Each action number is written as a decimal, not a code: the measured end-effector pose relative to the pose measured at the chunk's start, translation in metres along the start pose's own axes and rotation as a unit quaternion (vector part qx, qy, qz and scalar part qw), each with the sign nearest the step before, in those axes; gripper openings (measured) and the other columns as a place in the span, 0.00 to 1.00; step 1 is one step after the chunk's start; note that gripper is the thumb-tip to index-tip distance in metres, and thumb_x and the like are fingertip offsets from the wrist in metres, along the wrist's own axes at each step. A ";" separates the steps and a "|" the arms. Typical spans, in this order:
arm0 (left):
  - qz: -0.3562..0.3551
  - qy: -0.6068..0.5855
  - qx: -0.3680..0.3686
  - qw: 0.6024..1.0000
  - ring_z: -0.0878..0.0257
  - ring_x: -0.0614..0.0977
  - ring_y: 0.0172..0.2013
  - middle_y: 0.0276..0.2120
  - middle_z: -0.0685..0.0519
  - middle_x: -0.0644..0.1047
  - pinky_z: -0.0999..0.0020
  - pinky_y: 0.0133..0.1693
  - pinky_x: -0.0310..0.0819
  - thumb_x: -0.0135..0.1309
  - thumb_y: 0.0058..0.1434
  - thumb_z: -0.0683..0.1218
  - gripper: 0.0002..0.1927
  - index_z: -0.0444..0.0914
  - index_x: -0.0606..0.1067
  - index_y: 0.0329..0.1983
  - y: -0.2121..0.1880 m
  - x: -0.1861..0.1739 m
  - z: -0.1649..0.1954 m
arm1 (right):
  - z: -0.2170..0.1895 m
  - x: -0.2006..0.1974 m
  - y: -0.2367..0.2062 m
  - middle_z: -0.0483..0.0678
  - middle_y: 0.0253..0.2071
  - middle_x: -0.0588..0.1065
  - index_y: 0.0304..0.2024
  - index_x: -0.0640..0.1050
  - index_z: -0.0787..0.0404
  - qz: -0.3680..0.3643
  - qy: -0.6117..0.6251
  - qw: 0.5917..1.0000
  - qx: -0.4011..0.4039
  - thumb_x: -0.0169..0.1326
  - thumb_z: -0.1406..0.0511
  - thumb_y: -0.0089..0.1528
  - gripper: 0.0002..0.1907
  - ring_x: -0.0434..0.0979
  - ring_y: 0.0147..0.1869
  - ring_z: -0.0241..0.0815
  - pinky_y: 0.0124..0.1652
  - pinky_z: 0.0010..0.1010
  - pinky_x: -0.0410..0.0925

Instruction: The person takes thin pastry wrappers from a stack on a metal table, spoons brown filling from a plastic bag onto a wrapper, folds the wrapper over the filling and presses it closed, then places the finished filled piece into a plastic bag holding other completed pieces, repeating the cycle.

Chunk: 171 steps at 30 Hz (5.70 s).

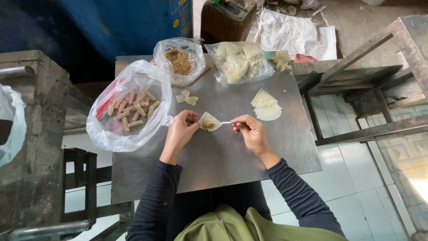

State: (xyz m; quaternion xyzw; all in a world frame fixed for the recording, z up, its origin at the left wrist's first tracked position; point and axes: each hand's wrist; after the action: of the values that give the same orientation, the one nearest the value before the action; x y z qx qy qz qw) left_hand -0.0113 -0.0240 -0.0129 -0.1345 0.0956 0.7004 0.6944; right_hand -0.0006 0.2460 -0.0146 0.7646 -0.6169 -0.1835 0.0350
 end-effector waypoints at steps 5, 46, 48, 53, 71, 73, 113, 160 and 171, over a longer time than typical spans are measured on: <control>-0.024 -0.085 -0.036 0.995 0.63 0.86 0.35 0.36 0.49 0.83 0.69 0.39 0.80 0.49 0.58 0.40 0.16 0.33 0.77 0.48 0.003 0.003 -0.004 | -0.004 -0.011 -0.002 0.44 0.39 0.76 0.47 0.79 0.64 0.037 0.016 0.999 0.011 0.50 0.70 0.71 0.07 0.76 0.40 0.31 0.43 0.25 0.73; 0.079 0.052 0.094 0.991 0.55 0.86 0.34 0.31 0.46 0.83 0.64 0.38 0.79 0.66 0.52 0.42 0.11 0.33 0.78 0.37 -0.008 0.025 0.016 | -0.035 0.081 0.017 0.54 0.44 0.77 0.46 0.74 0.66 0.063 -0.230 0.971 0.013 0.57 0.71 0.62 0.10 0.82 0.42 0.54 0.41 0.40 0.73; 0.080 0.048 0.105 0.990 0.55 0.86 0.34 0.31 0.46 0.83 0.65 0.39 0.79 0.64 0.54 0.41 0.09 0.33 0.78 0.37 -0.009 0.024 0.015 | -0.038 0.084 0.014 0.54 0.47 0.77 0.48 0.77 0.65 0.045 -0.258 0.965 -0.012 0.56 0.73 0.62 0.12 0.80 0.46 0.56 0.43 0.40 0.73; 0.074 0.056 0.082 0.992 0.54 0.87 0.34 0.31 0.45 0.83 0.64 0.38 0.79 0.63 0.54 0.40 0.08 0.32 0.78 0.35 -0.008 0.024 0.015 | -0.038 0.084 0.012 0.52 0.46 0.77 0.48 0.78 0.65 0.028 -0.290 0.954 -0.066 0.52 0.76 0.62 0.12 0.78 0.50 0.55 0.48 0.40 0.72; -0.034 0.242 0.327 0.913 0.52 0.81 0.42 0.37 0.52 0.79 0.58 0.46 0.68 0.57 0.57 0.39 0.05 0.39 0.77 0.37 -0.002 0.003 -0.001 | -0.032 0.064 0.028 0.51 0.40 0.75 0.42 0.80 0.64 -0.060 -0.283 0.951 -0.109 0.56 0.75 0.60 0.08 0.77 0.45 0.54 0.43 0.39 0.71; -0.034 0.221 0.325 0.919 0.52 0.81 0.41 0.37 0.52 0.80 0.58 0.46 0.67 0.59 0.57 0.41 0.05 0.39 0.77 0.37 -0.002 0.000 -0.002 | -0.030 0.065 0.030 0.51 0.40 0.75 0.41 0.80 0.64 -0.057 -0.275 0.954 -0.108 0.57 0.74 0.60 0.07 0.77 0.45 0.54 0.43 0.40 0.71; 0.087 0.221 0.197 0.951 0.53 0.76 0.43 0.32 0.56 0.77 0.56 0.44 0.70 0.64 0.53 0.47 0.04 0.47 0.85 0.32 0.001 0.016 0.003 | 0.013 0.048 0.050 0.44 0.48 0.70 0.35 0.83 0.52 -0.035 -0.350 0.935 -0.032 0.65 0.62 0.57 0.05 0.68 0.57 0.48 0.57 0.42 0.58; 0.261 0.347 0.289 0.853 0.58 0.79 0.38 0.32 0.58 0.77 0.56 0.46 0.64 0.61 0.62 0.50 0.05 0.48 0.79 0.32 0.009 0.019 0.009 | 0.030 -0.066 0.018 0.48 0.44 0.73 0.40 0.76 0.59 0.195 -0.358 0.906 -0.111 0.60 0.66 0.65 0.05 0.68 0.56 0.52 0.57 0.42 0.62; 0.378 0.484 0.202 0.763 0.53 0.78 0.45 0.44 0.52 0.80 0.53 0.47 0.63 0.60 0.67 0.50 0.08 0.42 0.81 0.42 0.025 -0.082 0.019 | 0.004 -0.102 -0.007 0.51 0.44 0.72 0.37 0.82 0.58 0.093 -0.357 0.929 0.017 0.61 0.67 0.57 0.05 0.72 0.52 0.51 0.49 0.37 0.66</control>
State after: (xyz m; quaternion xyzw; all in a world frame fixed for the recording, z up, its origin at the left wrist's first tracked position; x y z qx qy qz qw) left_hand -0.0377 -0.0961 0.0306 -0.2654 0.6016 0.7122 0.2457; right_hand -0.0128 0.3455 0.0034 0.5881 -0.6603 -0.4294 -0.1837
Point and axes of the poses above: each hand's wrist, its own y-axis towards the middle knuckle, its own x-axis out of the palm, z = x × y
